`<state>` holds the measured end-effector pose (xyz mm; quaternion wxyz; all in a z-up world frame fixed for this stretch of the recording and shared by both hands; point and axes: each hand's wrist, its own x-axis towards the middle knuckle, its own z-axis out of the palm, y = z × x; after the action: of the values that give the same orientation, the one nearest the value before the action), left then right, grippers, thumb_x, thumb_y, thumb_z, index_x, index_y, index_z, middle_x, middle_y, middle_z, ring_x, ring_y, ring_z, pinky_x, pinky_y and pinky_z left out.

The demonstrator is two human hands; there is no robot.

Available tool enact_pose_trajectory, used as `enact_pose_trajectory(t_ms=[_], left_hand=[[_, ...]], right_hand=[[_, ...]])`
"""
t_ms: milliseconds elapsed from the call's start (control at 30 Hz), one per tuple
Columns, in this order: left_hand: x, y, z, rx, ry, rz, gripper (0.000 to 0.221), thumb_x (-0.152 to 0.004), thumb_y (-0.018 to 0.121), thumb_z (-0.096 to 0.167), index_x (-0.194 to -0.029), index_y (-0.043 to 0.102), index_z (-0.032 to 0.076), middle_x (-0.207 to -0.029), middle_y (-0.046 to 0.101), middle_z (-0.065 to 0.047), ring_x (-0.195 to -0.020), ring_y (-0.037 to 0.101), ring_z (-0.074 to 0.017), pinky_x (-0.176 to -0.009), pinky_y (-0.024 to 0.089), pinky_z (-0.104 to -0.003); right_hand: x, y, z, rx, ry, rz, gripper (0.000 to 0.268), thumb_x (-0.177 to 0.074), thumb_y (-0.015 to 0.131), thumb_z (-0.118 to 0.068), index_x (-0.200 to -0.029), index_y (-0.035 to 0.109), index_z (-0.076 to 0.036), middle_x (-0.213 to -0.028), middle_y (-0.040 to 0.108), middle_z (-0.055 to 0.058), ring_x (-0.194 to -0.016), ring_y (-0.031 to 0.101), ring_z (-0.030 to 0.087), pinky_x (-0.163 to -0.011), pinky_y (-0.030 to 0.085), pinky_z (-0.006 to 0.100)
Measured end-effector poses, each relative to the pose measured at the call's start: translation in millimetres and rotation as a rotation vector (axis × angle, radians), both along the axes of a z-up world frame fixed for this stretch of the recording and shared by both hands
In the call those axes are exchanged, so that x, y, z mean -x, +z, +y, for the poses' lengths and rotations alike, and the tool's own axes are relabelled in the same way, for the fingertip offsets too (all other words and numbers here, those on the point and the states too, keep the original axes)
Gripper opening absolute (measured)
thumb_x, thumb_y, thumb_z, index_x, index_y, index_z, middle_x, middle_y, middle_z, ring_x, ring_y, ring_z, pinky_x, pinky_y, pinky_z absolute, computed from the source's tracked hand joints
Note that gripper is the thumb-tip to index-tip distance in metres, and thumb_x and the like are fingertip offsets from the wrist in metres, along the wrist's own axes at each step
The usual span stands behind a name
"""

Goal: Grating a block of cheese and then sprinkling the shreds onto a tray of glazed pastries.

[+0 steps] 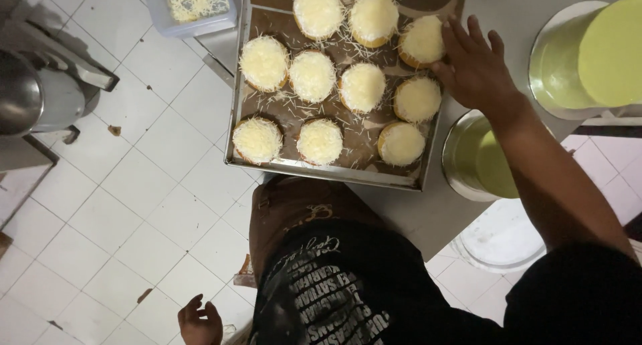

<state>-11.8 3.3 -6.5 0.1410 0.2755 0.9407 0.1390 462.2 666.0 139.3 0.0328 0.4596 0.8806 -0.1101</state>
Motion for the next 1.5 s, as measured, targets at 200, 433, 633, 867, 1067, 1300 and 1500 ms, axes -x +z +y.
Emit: enact_pose_trajectory(t_ms=[200, 433, 633, 867, 1067, 1300, 1500], left_hand=[[12, -7, 13, -0.023, -0.012, -0.027, 0.03, -0.093, 0.068, 0.017, -0.122, 0.074, 0.012, -0.118, 0.065, -0.013, -0.076, 0.069, -0.0209, -0.066, 0.057, -0.038], [29, -14, 26, -0.103, -0.09, 0.06, 0.027, -0.092, 0.07, 0.011, -0.119, 0.075, 0.011, -0.115, 0.066, -0.011, -0.069, 0.067, -0.0193, -0.075, 0.056, -0.041], [27, -13, 26, -0.122, -0.093, 0.029, 0.028, -0.091, 0.069, 0.01, -0.118, 0.076, 0.007, -0.115, 0.067, -0.016, -0.069, 0.067, -0.0194, -0.07, 0.058, -0.039], [31, -27, 36, -0.134, -0.063, 0.03, 0.028, -0.092, 0.071, 0.013, -0.12, 0.076, 0.011, -0.119, 0.064, -0.012, -0.07, 0.069, -0.0202, -0.071, 0.057, -0.04], [77, -69, 61, -0.321, -0.226, 0.119, 0.038, -0.082, 0.072, 0.008, -0.119, 0.075, 0.006, -0.099, 0.059, -0.013, -0.064, 0.056, -0.0216, -0.063, 0.053, -0.038], [149, -86, 219, -0.315, -0.139, -0.099, 0.035, -0.104, 0.06, 0.024, -0.097, 0.075, -0.007, -0.09, 0.073, -0.024, -0.095, 0.071, -0.0381, -0.088, 0.057, -0.042], [199, 13, 470, -0.678, -0.723, 0.12, 0.018, -0.106, 0.051, -0.001, -0.105, 0.068, -0.008, -0.104, 0.067, -0.022, -0.1, 0.061, -0.0373, -0.091, 0.05, -0.044]], right_hand=[[31, 45, -19, 0.225, -0.213, -0.071, 0.077, -0.105, 0.038, -0.043, -0.165, 0.003, -0.008, -0.173, 0.003, 0.015, -0.157, -0.003, 0.036, -0.122, 0.0, 0.059], [15, -11, -26, -0.111, 0.088, -0.003, 0.077, -0.107, 0.031, -0.057, -0.166, 0.023, -0.007, -0.173, 0.021, 0.01, -0.158, 0.012, 0.041, -0.115, 0.008, 0.077], [15, -11, -34, -0.165, 0.055, 0.039, 0.075, -0.108, 0.042, -0.051, -0.167, 0.026, -0.007, -0.174, 0.022, 0.01, -0.159, 0.014, 0.036, -0.114, 0.011, 0.073], [15, -23, -36, -0.198, 0.114, 0.084, 0.076, -0.11, 0.047, -0.053, -0.168, 0.023, -0.009, -0.175, 0.02, 0.007, -0.16, 0.012, 0.038, -0.116, -0.004, 0.068], [27, -15, -40, -0.323, 0.115, 0.083, 0.072, -0.113, 0.039, -0.055, -0.17, 0.027, -0.013, -0.175, 0.015, 0.001, -0.159, 0.006, 0.027, -0.117, -0.007, 0.06], [128, 89, -132, -0.132, -0.366, 0.901, 0.032, -0.098, 0.061, -0.018, -0.125, 0.067, -0.003, -0.125, 0.072, 0.017, -0.11, 0.071, 0.031, -0.089, 0.055, 0.042], [276, 31, -166, 0.302, -0.483, 1.26, 0.032, -0.094, 0.07, -0.02, -0.126, 0.068, -0.016, -0.107, 0.072, 0.003, -0.074, 0.064, 0.013, -0.062, 0.051, 0.027]])
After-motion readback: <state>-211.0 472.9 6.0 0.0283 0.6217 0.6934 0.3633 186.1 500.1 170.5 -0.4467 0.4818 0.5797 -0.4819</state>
